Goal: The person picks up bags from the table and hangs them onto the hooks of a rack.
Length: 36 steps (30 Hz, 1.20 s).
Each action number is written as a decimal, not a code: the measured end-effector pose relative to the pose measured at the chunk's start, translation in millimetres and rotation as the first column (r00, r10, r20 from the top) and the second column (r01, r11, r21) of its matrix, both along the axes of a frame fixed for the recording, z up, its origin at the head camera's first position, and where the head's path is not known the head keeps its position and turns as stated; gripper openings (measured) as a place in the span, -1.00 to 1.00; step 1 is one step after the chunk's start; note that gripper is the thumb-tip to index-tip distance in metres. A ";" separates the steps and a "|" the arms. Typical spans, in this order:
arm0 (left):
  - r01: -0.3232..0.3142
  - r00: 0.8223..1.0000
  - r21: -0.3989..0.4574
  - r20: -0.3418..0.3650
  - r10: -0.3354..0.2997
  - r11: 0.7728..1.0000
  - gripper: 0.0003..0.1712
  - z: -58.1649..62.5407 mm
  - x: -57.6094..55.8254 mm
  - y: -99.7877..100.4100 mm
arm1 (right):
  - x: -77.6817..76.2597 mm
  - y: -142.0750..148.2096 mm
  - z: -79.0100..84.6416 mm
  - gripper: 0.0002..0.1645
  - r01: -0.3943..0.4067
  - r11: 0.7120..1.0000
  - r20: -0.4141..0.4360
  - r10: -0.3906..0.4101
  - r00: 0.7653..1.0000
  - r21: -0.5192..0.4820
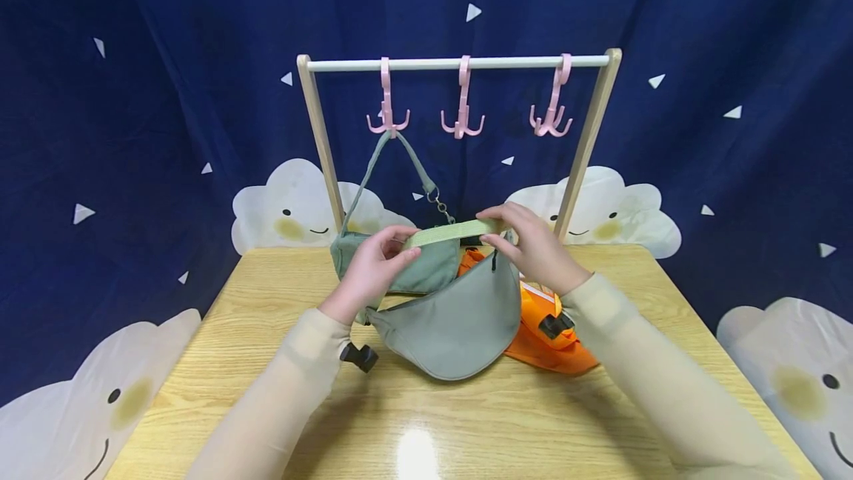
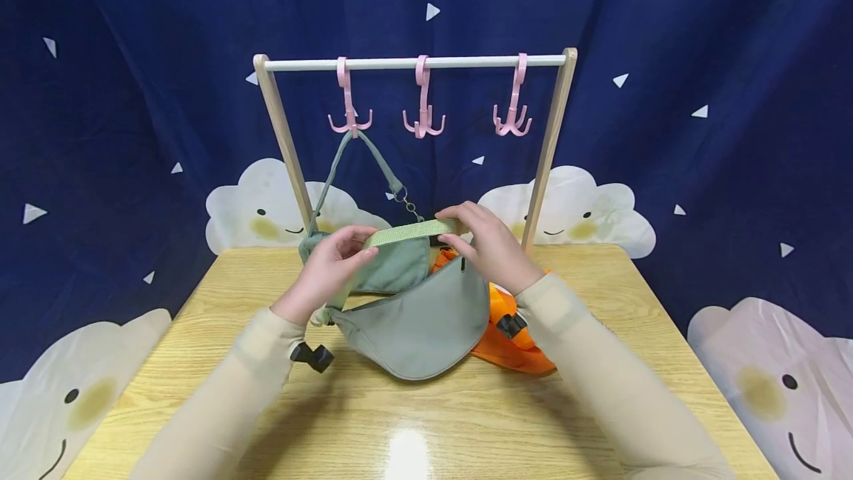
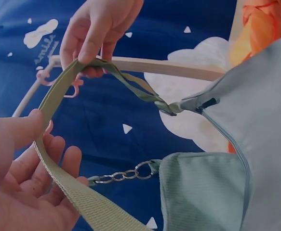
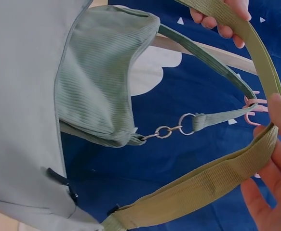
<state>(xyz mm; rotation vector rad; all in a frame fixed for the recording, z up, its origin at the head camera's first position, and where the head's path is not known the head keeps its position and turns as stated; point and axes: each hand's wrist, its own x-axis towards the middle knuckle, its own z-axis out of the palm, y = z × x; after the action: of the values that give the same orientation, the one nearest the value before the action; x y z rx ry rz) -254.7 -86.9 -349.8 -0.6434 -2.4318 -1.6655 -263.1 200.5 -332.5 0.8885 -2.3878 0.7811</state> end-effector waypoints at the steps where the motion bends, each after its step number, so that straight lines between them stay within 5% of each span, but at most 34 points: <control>1: -0.001 1.000 0.009 0.003 0.001 1.000 -0.62 1.8 -0.2 0.5 | 0.2 -0.3 2.3 -0.59 0.004 1.000 0.003 -0.004 1.000 -0.003; 36: -0.013 0.998 0.216 0.068 -0.002 0.976 -0.65 45.4 -5.7 18.6 | -10.5 -0.4 55.8 -0.74 0.049 0.997 -0.049 -0.052 0.997 -0.059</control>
<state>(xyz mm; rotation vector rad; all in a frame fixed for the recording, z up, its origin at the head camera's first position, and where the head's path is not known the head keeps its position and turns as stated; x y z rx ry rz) -260.4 -68.3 -304.4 -0.5562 -2.2477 -1.9438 -273.6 200.1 -276.7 0.8122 -2.3220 0.7950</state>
